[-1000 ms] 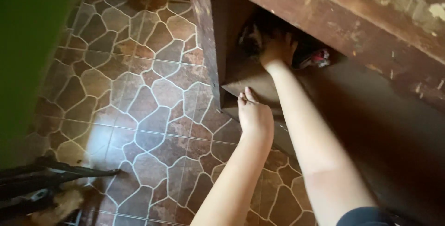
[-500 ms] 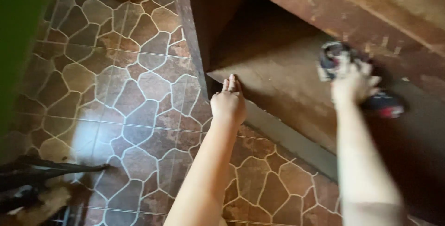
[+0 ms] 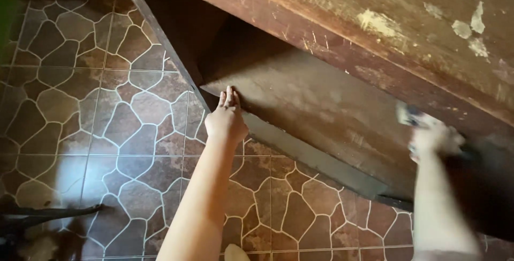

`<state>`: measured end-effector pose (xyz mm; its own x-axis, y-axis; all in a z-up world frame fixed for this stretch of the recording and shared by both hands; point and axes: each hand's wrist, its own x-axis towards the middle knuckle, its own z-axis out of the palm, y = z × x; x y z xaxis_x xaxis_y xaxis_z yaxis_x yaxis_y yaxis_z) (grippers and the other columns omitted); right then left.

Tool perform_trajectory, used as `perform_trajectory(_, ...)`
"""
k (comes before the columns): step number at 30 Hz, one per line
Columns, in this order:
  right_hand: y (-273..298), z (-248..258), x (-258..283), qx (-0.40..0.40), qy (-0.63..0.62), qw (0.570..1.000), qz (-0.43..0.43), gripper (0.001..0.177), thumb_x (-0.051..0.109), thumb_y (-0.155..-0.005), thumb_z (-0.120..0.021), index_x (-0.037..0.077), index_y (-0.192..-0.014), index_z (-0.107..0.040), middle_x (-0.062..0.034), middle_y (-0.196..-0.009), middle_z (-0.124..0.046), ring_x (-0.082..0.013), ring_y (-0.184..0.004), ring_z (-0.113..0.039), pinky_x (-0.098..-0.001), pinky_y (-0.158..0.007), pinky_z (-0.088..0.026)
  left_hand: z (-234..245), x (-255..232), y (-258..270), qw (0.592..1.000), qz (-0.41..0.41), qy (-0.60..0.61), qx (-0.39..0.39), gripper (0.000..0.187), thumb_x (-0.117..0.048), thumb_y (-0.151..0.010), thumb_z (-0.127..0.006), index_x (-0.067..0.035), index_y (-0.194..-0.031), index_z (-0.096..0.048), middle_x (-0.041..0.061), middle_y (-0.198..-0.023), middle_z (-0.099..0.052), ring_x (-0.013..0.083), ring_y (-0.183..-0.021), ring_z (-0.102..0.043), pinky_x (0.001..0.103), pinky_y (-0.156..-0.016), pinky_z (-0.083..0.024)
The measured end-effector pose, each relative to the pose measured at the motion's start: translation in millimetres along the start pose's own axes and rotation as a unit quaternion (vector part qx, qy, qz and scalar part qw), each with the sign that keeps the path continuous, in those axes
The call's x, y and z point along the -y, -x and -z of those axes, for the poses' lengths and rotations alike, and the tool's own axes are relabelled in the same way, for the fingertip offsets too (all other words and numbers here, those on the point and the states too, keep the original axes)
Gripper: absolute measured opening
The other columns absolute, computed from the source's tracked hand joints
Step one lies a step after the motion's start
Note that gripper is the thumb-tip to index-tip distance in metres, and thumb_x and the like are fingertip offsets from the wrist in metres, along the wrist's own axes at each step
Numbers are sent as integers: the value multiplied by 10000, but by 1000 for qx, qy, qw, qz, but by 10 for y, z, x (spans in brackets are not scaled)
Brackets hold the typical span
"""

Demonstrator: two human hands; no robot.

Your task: The person sprays a cloth with liquid from a spray bottle and wipes the top and side surfaces of a wooden table. The person repeatedly applies spray to the cloth and continues wiping different areas of the table throughout the clip.

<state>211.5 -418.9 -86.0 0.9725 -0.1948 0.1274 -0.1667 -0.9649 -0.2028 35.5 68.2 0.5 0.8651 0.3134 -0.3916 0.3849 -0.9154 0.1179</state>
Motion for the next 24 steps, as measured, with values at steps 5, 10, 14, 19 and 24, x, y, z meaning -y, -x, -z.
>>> perform_trajectory(5, 471, -74, 446, -102, -275, 944, -151, 526, 326, -1043, -669, 58, -1423, -423, -311, -1445, -223, -438, -1299, -318, -528, -1013, -456, 105, -145, 76, 1000, 5, -21, -3, 927, -254, -868, -651, -101, -1637, -156, 29, -1727, -73, 162, -1556, -189, 336, -1019, -511)
perform_trajectory(10, 1742, 384, 2511, 19, -229, 972, 54, 362, 259, -929, -697, 162, -1274, -645, -205, -1405, -447, -384, -1188, -419, -512, -941, -406, 138, -245, 116, 998, 25, -62, 20, 967, -336, -874, -669, -55, -1616, -115, 87, -1716, -25, 202, -1558, -156, 351, -979, -528)
perform_trajectory(14, 2128, 229, 1975, 32, -146, 964, 219, 325, 142, -848, -711, 234, -1154, -773, -72, -1422, -576, -306, -1161, -487, -478, -949, -399, 10, -129, 71, 999, 7, -47, -21, 913, -299, -906, -627, -53, -1627, -124, 76, -1718, -56, 188, -1553, -176, 366, -997, -519)
perform_trajectory(19, 2066, 725, 598, 5, -58, 965, 254, 259, 399, -831, -822, 200, -997, -814, 24, -1353, -632, -267, -1073, -524, -497, -921, -399, 61, -14, 130, 1000, -8, 2, -18, 905, -191, -849, -612, -143, -1625, -150, -3, -1716, -69, 138, -1550, -170, 342, -1082, -457)
perform_trajectory(24, 2073, 771, 98, -53, -39, 969, 239, 270, 325, -898, -754, 163, -1111, -791, 3, -1423, -622, -341, -1220, -525, -497, -1041, -398, 163, 11, 250, 996, -25, 79, -21, 932, -79, -780, -602, -193, -1609, -194, -35, -1708, -61, 152, -1546, -148, 381, -1137, -383)
